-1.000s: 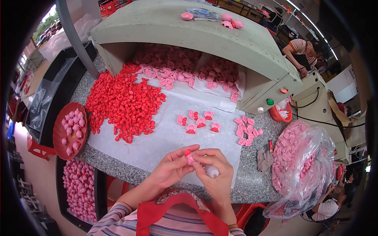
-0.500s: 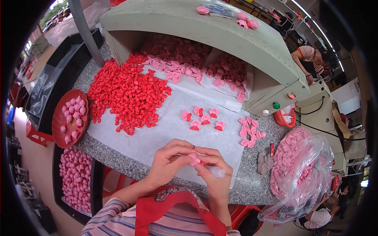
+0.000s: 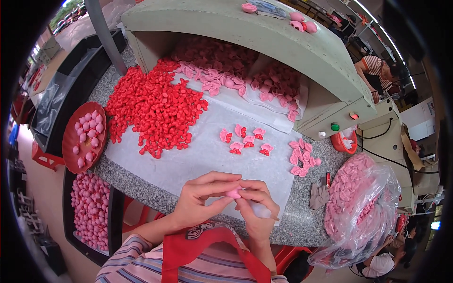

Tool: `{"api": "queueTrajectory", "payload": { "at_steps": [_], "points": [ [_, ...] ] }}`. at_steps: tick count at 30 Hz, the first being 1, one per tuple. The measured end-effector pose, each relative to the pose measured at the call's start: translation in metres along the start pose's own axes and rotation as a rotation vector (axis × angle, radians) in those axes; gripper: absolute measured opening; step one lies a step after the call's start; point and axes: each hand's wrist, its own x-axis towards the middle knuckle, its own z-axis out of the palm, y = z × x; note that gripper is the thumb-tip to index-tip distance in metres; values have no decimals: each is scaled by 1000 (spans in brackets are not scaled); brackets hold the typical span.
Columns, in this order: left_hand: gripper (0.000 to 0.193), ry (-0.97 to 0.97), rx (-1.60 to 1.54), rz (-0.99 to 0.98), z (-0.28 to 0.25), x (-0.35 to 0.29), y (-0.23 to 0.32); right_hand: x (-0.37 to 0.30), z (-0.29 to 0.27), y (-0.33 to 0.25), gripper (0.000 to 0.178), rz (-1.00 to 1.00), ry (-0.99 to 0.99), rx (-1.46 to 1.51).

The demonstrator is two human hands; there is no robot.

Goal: Assemble small plastic toy components by applying glue and joining parts at a factory workbench.

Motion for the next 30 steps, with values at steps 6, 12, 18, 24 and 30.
{"api": "queueTrajectory", "payload": {
  "at_steps": [6,12,18,24,30],
  "points": [
    [32,73,-22,-45,7,-3,-1,-3,0,1,21,-1,25,9],
    [31,96,6,-33,12,-3,-3,-2,-4,5,17,-40,24,5],
    [30,86,-52,-81,15,-2,-3,-3,-4,9,16,-13,72,-10],
    [22,86,-158,-117,21,1,-9,-5,-3,3,17,173,214,166],
    [18,99,-179,-142,22,-1,-15,-3,-145,40,27,-120,771,-946]
  ]
}}
